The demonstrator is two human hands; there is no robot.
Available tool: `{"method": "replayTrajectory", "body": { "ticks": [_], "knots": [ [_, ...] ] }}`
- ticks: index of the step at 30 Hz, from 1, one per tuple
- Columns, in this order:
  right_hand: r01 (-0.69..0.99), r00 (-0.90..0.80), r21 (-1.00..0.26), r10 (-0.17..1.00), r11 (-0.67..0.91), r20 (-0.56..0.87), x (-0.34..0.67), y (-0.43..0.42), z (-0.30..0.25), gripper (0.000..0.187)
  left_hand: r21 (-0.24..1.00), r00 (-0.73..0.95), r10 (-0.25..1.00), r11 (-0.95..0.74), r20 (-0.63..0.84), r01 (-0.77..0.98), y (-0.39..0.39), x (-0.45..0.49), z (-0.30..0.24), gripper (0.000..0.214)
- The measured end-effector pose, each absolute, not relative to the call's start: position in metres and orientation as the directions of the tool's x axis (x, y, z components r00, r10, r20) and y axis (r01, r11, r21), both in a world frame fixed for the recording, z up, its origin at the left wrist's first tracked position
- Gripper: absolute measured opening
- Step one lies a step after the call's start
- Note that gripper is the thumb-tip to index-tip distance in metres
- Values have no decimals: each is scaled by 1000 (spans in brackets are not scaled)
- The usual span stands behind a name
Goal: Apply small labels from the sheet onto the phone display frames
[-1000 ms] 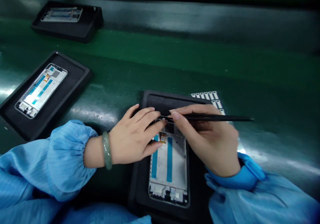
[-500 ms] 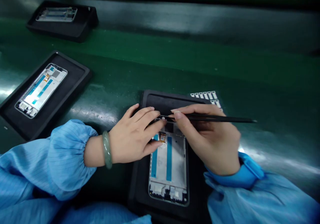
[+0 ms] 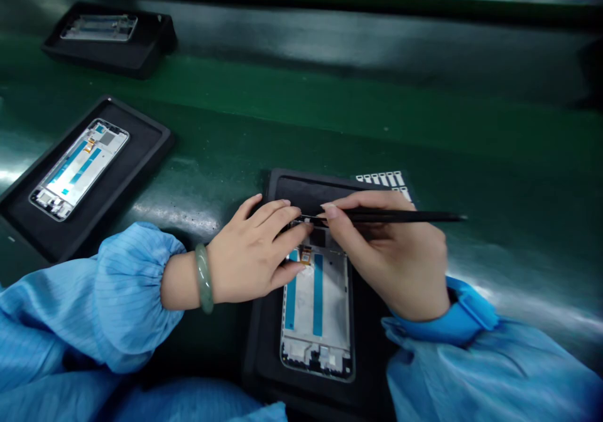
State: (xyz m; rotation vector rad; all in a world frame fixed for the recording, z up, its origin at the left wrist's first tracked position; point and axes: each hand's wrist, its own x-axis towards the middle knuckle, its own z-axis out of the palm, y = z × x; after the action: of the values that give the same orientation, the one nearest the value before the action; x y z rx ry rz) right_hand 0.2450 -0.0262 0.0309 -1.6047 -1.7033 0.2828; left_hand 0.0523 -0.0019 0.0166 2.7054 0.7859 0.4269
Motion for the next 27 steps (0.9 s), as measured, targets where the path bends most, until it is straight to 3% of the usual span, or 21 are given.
{"method": "replayTrajectory", "body": {
  "ticks": [6, 13, 18, 20, 27],
  "knots": [
    [690, 124, -705, 933, 164, 339, 247, -25, 29, 8, 350, 807, 558, -807, 191, 475, -2, 53, 17, 44],
    [767, 5, -611, 950, 196, 312, 247, -24, 36, 4, 353, 808, 551, -813, 210, 463, -2, 52, 16, 46],
    [568, 230, -821, 946, 60, 229, 254, -29, 24, 10, 367, 811, 553, -806, 190, 464, -2, 52, 17, 42],
    [525, 279, -850, 936, 40, 216, 255, -30, 20, 13, 367, 811, 554, -805, 187, 465, -2, 52, 17, 41],
    [617, 190, -780, 943, 102, 274, 250, -26, 24, 8, 372, 807, 559, -802, 189, 468, -3, 52, 17, 43]
  ]
}}
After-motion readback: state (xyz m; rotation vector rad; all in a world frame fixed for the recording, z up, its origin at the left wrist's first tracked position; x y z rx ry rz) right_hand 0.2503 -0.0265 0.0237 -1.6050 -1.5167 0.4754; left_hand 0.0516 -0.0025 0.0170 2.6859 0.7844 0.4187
